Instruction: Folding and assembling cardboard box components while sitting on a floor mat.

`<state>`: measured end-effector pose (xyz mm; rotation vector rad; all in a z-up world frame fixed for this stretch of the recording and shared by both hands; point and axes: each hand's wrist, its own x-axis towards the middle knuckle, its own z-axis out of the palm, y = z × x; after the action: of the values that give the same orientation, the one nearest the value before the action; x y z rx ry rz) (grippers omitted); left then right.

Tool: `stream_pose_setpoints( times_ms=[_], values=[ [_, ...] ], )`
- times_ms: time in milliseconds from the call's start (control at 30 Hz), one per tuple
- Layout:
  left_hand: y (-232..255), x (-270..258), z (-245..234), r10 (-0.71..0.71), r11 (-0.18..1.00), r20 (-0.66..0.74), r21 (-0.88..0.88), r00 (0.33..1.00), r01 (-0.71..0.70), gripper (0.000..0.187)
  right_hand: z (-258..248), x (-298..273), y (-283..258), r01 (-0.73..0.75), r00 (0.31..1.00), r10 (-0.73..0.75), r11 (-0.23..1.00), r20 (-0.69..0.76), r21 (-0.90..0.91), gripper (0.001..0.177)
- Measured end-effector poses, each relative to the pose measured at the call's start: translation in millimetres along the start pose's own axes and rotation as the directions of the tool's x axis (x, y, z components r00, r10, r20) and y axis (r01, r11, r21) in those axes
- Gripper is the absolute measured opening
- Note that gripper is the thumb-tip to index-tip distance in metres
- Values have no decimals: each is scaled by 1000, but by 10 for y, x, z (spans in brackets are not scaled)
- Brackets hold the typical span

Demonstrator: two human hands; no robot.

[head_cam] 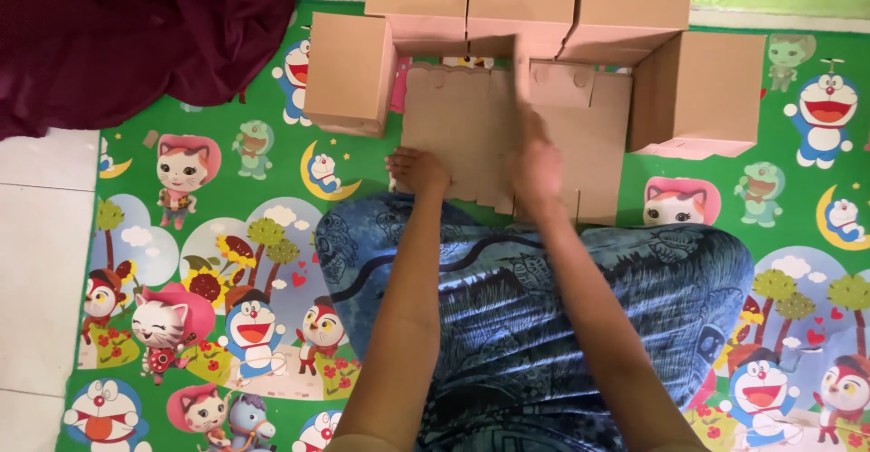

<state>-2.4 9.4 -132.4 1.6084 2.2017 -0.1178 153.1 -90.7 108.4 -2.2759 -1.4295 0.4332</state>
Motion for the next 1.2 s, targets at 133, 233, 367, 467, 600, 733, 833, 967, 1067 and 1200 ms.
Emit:
stream_pose_setpoints(
  times_ms=[133, 233, 367, 467, 600, 733, 833, 967, 1067, 1200],
  values=[
    [39, -318, -47, -120, 993, -212, -42, 970, 113, 81, 632, 214, -421, -74, 963, 119, 980, 241, -187, 77],
    [-65, -145, 200, -8, 983, -203, -181, 979, -29, 95, 1105, 364, -341, -155, 926, 184, 981, 330, -113, 79],
    [-209, -23, 303, -57, 991, -296, -136, 953, 17, 122, 1336, 322, -171, -95, 941, 136, 985, 311, -141, 80],
    [-127, -302, -224, -7, 967, 139, -253, 990, 42, 152, 1470, 487, 60, -34, 958, 77, 987, 276, -157, 78],
    [-54, -454, -714, 48, 948, 297, -313, 954, 50, 157, 1697, 1012, 495, 88, 990, -47, 944, 133, -318, 72],
    [-6, -499, -744, 16, 969, 269, -242, 963, 51, 159, 1623, 1490, 602, -62, 965, 125, 964, 232, -260, 73],
    [14, -552, -811, 22, 959, 288, -276, 957, 61, 159, 1432, 1492, 406, -127, 935, 221, 939, 277, -320, 91],
    [-34, -493, -815, 18, 956, 273, -285, 962, 63, 158, 1353, 1197, 149, -81, 951, 188, 918, 245, -389, 87],
    [-21, -457, -608, 24, 962, 261, -270, 965, 49, 152, 1086, 594, 85, 2, 957, 126, 898, 260, -439, 81],
    [-40, -453, -571, 14, 955, 244, -289, 970, 59, 143, 1070, -430, 266, 243, 950, -139, 890, 278, -385, 80]
  ],
)
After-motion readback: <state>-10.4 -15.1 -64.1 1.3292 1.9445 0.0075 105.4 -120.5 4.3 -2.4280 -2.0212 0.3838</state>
